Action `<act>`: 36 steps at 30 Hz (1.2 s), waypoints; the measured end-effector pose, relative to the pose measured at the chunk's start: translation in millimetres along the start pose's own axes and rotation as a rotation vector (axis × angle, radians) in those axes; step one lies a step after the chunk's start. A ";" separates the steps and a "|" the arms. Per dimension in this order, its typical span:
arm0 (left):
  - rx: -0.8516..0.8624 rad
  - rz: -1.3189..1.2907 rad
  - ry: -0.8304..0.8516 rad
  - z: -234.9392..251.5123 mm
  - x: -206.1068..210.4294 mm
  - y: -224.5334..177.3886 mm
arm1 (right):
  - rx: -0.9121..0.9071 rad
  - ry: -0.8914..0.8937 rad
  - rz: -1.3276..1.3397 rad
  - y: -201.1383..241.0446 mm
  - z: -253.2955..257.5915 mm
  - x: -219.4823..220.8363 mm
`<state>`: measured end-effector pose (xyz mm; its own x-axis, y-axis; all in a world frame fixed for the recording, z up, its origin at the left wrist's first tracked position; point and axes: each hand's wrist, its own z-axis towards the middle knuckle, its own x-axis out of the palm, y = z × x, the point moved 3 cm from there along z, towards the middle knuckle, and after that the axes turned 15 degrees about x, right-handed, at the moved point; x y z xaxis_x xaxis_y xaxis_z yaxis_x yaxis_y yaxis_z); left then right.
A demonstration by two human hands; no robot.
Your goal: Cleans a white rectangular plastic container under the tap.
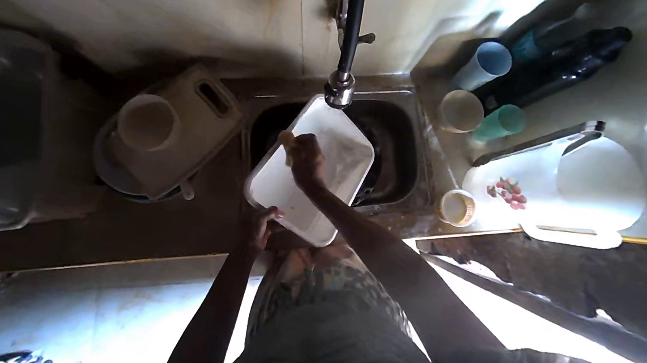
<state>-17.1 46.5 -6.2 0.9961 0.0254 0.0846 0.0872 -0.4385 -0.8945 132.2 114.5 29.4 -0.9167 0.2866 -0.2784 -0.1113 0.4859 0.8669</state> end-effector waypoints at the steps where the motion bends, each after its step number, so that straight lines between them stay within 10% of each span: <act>1: 0.011 0.006 0.011 1.0 -2.3 -0.1 | 0.029 0.001 -0.021 -4.6 4.9 -3.0; 9: 0.076 0.114 0.041 7.5 -3.8 2.0 | -0.086 0.679 -0.266 -75.9 -27.1 26.5; 15: 0.104 0.051 0.059 5.7 -1.7 -3.9 | 0.018 0.348 -0.793 -111.2 6.4 -23.7; 24: 0.129 -0.090 0.011 14.1 -6.4 20.2 | 0.455 0.549 0.164 -74.1 -45.9 32.5; 31: 0.069 0.072 -0.030 24.2 -0.4 14.7 | -0.110 0.410 -0.293 -72.8 -76.5 -15.5; 36: 0.106 -0.043 0.007 24.3 13.3 6.9 | -0.153 0.316 -0.058 -52.0 -73.6 -19.9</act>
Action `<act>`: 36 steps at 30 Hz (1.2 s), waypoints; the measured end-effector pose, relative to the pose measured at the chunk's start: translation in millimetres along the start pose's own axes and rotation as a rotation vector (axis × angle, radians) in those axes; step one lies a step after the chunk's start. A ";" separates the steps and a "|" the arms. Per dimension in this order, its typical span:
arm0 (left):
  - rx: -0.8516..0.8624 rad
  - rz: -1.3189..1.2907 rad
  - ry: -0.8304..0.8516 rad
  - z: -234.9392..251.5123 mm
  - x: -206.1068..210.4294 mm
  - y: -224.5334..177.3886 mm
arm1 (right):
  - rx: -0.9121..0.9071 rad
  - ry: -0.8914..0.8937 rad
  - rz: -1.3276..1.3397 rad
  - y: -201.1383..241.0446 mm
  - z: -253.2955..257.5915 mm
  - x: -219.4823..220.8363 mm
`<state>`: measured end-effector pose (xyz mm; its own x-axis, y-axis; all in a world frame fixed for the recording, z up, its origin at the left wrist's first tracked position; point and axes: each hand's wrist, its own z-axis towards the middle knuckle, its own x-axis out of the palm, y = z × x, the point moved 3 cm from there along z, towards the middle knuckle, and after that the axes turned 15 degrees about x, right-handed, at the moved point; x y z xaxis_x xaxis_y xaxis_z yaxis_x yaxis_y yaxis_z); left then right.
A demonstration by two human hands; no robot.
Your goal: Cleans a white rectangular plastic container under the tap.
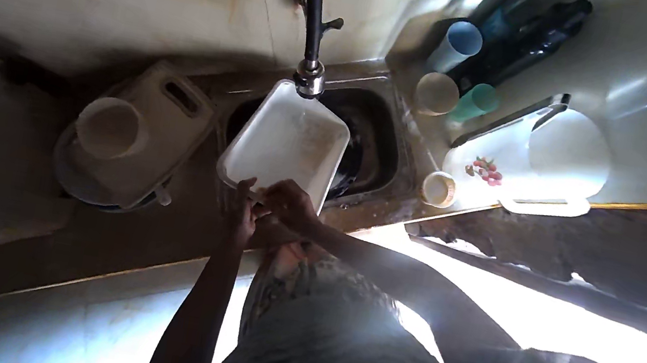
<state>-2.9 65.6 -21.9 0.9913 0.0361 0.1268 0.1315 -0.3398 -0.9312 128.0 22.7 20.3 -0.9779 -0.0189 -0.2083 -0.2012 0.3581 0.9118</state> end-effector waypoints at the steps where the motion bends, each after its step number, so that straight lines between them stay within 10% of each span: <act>1: 0.038 0.010 0.025 -0.1 -0.5 0.3 | -0.067 -0.011 -0.006 5.1 1.6 4.2; 9: -0.089 0.043 -0.068 13.7 -1.8 -18.0 | 0.225 0.306 -0.295 -16.5 8.5 -38.6; 15: -0.098 0.243 -0.020 13.5 -15.4 -32.6 | 0.021 0.415 -0.510 -26.1 3.1 -14.7; 22: 0.242 0.744 0.234 -45.1 0.8 -50.7 | 0.126 0.283 -0.407 -0.7 -9.4 18.4; 28: 0.131 0.515 0.069 -30.7 -2.3 -18.6 | 0.119 0.570 -0.543 -27.1 9.6 -16.9; 31: 0.184 0.512 0.106 -37.3 -6.9 -9.8 | 0.045 0.445 -0.876 -86.9 49.4 -44.4; 36: 0.230 0.398 0.053 -34.7 -1.7 -9.9 | 0.541 0.176 -0.730 -82.6 65.4 -29.8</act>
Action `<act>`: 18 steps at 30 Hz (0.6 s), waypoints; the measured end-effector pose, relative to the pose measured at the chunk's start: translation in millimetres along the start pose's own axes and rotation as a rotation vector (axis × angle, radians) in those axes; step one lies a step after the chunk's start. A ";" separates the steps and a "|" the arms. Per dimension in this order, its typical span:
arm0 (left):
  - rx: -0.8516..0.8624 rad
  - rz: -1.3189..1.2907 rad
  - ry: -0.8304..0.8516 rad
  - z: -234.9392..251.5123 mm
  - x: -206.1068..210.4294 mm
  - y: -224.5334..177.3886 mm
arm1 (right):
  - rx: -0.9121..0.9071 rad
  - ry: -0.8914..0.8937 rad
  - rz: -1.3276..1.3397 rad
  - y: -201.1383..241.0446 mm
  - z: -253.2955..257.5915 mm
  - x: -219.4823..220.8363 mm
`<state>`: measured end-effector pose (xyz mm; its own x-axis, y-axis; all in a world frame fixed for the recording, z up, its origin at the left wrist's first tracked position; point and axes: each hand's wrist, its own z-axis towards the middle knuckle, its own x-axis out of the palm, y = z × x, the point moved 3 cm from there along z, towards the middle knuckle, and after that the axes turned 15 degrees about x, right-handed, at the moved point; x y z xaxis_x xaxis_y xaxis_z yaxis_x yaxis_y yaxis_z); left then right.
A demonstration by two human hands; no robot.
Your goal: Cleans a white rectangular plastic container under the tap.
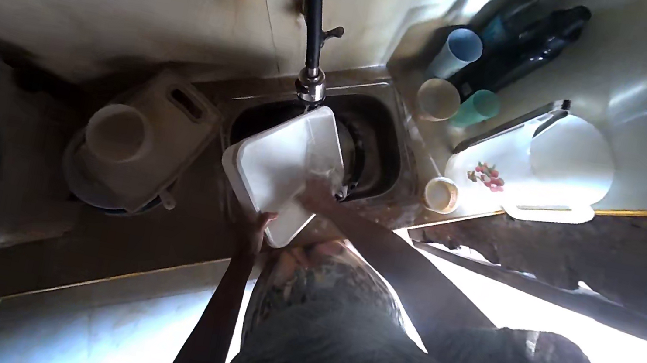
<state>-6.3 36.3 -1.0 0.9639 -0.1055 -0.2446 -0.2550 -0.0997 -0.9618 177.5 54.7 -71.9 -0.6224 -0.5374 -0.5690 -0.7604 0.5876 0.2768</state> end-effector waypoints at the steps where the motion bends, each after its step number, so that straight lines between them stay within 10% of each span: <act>1: -0.007 0.002 -0.007 2.4 0.0 1.0 | -0.036 0.050 0.014 15.5 -13.9 8.6; 6: -0.046 -0.015 -0.049 9.4 -11.4 9.1 | -0.409 0.154 -0.071 13.0 -22.2 17.6; 14: -0.197 -0.388 -0.073 -6.3 -9.8 -12.5 | 0.067 -0.230 0.246 6.0 17.4 -49.0; 18: -0.248 -0.406 -0.031 -4.4 -12.4 -21.9 | -0.424 -0.378 0.309 55.7 1.0 -35.9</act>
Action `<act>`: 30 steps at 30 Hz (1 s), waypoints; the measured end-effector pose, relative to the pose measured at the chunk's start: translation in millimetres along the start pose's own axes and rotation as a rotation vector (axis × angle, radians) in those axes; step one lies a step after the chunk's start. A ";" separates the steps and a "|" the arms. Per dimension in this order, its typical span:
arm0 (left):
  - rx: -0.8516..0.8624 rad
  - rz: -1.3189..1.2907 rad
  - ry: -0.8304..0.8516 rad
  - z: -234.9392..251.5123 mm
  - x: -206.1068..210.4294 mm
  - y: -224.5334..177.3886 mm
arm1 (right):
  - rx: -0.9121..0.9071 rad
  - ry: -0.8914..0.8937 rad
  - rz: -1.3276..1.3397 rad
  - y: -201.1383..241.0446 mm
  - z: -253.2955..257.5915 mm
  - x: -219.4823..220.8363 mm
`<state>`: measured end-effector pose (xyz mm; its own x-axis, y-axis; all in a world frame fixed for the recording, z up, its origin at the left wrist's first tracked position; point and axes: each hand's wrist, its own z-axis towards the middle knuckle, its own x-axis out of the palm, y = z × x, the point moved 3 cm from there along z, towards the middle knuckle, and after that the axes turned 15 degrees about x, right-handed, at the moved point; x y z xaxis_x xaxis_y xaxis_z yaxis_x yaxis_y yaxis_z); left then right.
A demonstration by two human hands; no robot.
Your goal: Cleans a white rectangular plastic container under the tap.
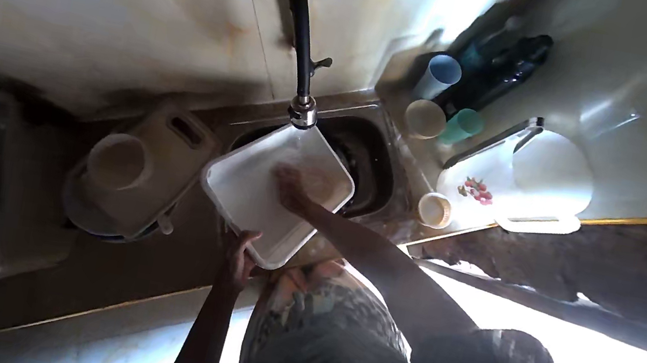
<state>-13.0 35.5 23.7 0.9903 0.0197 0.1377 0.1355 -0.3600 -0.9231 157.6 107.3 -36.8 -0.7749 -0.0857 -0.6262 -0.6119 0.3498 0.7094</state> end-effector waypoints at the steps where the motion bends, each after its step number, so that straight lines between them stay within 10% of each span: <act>1: -0.005 0.007 -0.008 -0.7 -0.9 -3.6 | -0.154 0.038 -0.015 5.4 3.4 5.0; 3: -0.009 0.038 -0.017 -4.7 -5.4 -8.7 | -0.248 0.050 -0.103 -0.6 12.5 2.9; 6: 0.017 0.136 -0.063 -7.6 -9.3 -20.9 | 0.200 0.071 -0.083 -16.5 35.9 -16.0; 15: 0.449 0.487 -0.131 3.4 -0.6 -61.5 | 0.671 0.128 0.923 21.8 69.7 -62.8; 20: 0.779 0.721 -0.128 0.7 -6.6 -64.3 | 0.548 0.346 1.192 34.8 63.2 -84.0; 24: 1.078 0.816 -0.117 6.1 -15.8 -65.1 | 0.453 0.099 0.893 43.6 62.7 -82.8; 30: 0.960 0.674 -0.216 -1.7 -11.5 -75.8 | 0.563 0.051 0.833 19.6 70.4 -97.3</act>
<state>-34.7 60.9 92.6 0.8431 0.2839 -0.4568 -0.5372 0.4846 -0.6903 232.2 188.2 15.2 -0.9358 0.3518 0.0240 0.2818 0.7053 0.6505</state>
